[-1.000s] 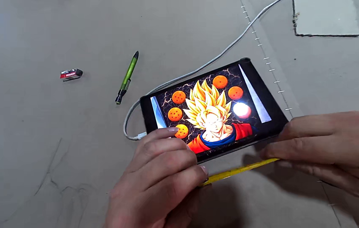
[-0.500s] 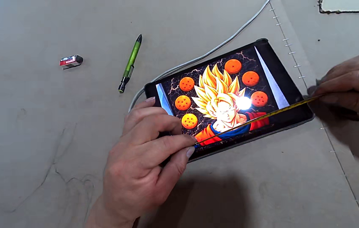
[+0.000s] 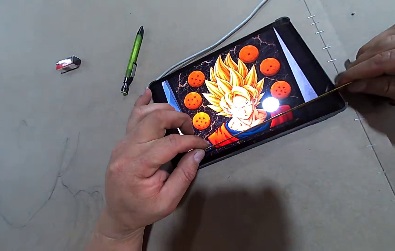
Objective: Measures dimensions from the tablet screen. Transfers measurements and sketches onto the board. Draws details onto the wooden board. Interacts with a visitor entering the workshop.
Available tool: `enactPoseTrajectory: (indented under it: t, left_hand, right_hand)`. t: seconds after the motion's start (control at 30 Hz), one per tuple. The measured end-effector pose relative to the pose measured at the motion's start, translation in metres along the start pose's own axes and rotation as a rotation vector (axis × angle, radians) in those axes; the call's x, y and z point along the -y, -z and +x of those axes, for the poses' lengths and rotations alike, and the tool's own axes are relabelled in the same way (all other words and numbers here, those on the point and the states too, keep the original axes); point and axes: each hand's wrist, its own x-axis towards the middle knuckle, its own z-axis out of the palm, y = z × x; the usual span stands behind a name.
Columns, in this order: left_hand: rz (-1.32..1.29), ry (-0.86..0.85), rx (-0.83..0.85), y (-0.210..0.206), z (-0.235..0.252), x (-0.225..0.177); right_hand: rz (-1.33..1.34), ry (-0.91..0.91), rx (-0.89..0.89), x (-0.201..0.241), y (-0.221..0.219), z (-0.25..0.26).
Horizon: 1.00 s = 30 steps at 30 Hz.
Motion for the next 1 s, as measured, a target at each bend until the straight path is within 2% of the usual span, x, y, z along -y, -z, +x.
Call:
enactPoseTrajectory:
  t: [0.2, 0.33, 0.53, 0.67, 0.8, 1.0]
  left_hand:
    - [0.002, 0.004, 0.030, 0.001, -0.001, 0.000]
    - [0.017, 0.005, 0.018, 0.000, -0.002, -0.001]
    - [0.027, 0.003, 0.011, -0.001, 0.001, -0.002]
    - [0.024, 0.005, 0.030, -0.001, 0.001, -0.001]
    - [0.014, 0.009, 0.034, -0.002, -0.001, 0.001]
    - [0.011, 0.012, 0.035, -0.002, -0.002, 0.002]
  right_hand:
    - [-0.041, 0.010, -0.010, 0.004, -0.002, 0.001]
    - [-0.042, -0.011, 0.067, 0.018, 0.004, 0.006]
    - [0.015, 0.022, -0.011, 0.006, -0.002, 0.003]
    - [0.074, 0.012, -0.013, 0.014, -0.002, 0.004]
    - [0.063, 0.031, 0.060, 0.017, 0.002, 0.008]
    - [0.060, 0.041, 0.023, 0.016, 0.001, 0.007]
